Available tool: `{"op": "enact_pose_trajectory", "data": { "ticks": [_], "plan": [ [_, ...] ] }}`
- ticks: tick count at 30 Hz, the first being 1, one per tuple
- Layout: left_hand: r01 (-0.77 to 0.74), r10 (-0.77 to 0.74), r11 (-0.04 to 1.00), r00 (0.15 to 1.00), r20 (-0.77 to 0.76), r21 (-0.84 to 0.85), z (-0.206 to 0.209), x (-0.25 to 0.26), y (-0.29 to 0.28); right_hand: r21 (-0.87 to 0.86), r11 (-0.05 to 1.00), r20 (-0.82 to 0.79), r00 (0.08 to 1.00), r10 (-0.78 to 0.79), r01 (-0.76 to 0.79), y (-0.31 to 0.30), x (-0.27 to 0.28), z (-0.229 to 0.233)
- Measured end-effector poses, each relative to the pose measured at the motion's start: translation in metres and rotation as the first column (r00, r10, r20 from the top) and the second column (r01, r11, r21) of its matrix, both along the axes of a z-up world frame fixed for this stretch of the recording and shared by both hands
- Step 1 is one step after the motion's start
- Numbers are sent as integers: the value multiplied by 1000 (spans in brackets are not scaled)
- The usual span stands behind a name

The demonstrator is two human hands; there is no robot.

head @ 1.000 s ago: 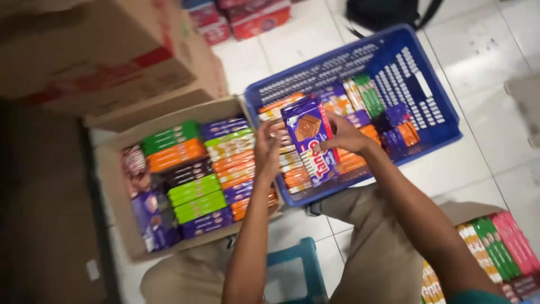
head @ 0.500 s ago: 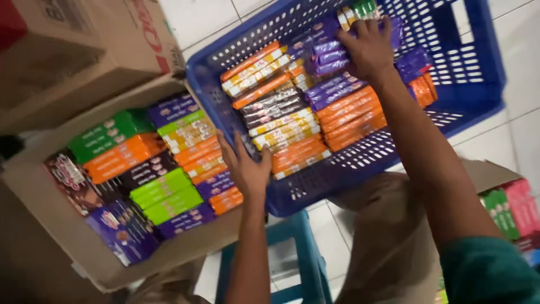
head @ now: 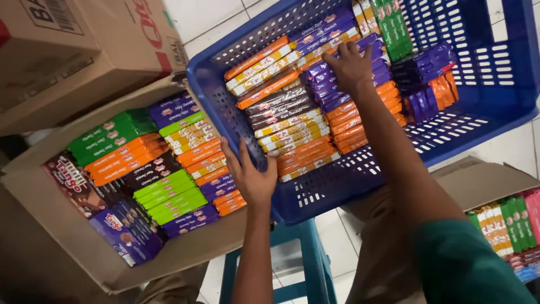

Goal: The person transfers stacks of packaged snacks from a cardboard box into a blue plastic basket. They arrange the items by color and type, filling the basket systematically.

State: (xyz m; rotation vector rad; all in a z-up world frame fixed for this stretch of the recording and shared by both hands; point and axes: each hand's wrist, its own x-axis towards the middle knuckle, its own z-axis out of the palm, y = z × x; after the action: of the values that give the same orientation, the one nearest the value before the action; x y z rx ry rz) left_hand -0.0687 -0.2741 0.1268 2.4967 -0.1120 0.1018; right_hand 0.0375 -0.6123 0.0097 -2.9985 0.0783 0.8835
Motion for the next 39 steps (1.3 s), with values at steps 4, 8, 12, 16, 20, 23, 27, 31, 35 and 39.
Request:
{"op": "enact_pose_trajectory", "data": {
  "ticks": [4, 8, 12, 16, 20, 23, 27, 31, 35, 39],
  "plan": [
    [-3, 3, 1000, 1000, -9, 13, -2, -1, 0, -44, 999, -138, 990, 18, -24, 14, -2, 10],
    [-6, 6, 1000, 1000, 0, 17, -1, 0, -1, -106, 994, -242, 970, -36, 10, 25, -1, 18],
    [-13, 13, 1000, 999, 45, 0, -7, 0, -1, -35, 986, -278, 947, -164, 160, 41, -4, 41],
    [-91, 91, 996, 987, 131, -13, -7, 10, -9, 193, 935, -206, 944, -259, 298, 46, -29, 36],
    [-64, 71, 996, 985, 154, -54, -3, 4, -10, 313, 911, -179, 959, -220, 267, 68, -58, 58],
    [-53, 60, 997, 992, 111, -61, -6, 6, -7, 518, 823, -8, 963, -270, 235, 112, -80, 92],
    [-2, -4, 986, 999, -34, -170, 19, 5, -3, 768, 632, 165, 923, -347, 100, 193, -133, 154],
    [135, -155, 987, 935, -319, -83, 44, 15, 38, 817, 557, 358, 891, -279, -154, 261, -179, 152],
    [480, -447, 873, 860, -248, 90, -45, 50, 115, 707, 706, 247, 949, -194, -39, 298, -202, 145],
    [421, -335, 813, 903, -268, 402, -166, 82, 215, 156, 957, 315, 931, 186, -244, 306, -219, 97]
  ]
}}
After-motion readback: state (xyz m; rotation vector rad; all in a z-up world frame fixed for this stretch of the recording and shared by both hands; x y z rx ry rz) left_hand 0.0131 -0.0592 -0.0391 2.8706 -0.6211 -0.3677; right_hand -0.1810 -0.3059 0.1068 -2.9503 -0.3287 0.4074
